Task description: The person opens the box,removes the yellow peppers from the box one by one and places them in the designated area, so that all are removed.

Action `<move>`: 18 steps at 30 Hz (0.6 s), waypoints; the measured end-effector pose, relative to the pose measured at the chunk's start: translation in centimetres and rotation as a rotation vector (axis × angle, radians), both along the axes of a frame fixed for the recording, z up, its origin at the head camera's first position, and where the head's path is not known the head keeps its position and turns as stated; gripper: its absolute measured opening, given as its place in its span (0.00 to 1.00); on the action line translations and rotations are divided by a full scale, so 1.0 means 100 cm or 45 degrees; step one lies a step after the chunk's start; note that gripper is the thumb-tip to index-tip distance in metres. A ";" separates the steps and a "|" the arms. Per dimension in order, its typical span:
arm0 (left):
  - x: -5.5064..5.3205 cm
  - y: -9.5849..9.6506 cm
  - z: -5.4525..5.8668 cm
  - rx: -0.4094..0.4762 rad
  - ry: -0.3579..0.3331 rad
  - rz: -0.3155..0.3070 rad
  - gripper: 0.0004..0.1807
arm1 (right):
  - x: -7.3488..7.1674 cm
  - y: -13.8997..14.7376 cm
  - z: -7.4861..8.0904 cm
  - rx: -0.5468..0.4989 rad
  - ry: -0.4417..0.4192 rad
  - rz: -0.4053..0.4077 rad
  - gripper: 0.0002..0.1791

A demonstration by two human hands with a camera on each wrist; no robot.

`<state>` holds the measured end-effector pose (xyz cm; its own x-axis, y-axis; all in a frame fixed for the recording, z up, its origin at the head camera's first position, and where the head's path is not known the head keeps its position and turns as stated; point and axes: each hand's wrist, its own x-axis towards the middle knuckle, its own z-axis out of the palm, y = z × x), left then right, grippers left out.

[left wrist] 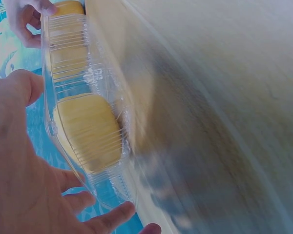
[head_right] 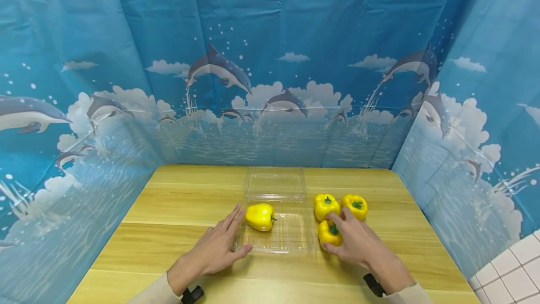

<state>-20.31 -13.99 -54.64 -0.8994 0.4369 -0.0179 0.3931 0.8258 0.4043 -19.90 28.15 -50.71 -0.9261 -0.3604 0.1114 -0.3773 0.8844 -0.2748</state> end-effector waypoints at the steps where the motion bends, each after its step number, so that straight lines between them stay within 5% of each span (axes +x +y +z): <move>1: 0.000 0.000 0.000 0.001 0.000 0.000 0.57 | 0.000 0.000 0.000 -0.001 0.003 0.003 0.39; 18: -0.002 0.000 -0.002 -0.006 -0.006 0.002 0.58 | 0.000 -0.001 0.001 0.005 -0.003 0.024 0.40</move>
<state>-20.46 -14.00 -54.86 -0.9000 0.4351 -0.0239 0.3899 0.8285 0.4019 -19.93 28.02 -50.61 -0.9194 -0.3784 0.1077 -0.3933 0.8782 -0.2721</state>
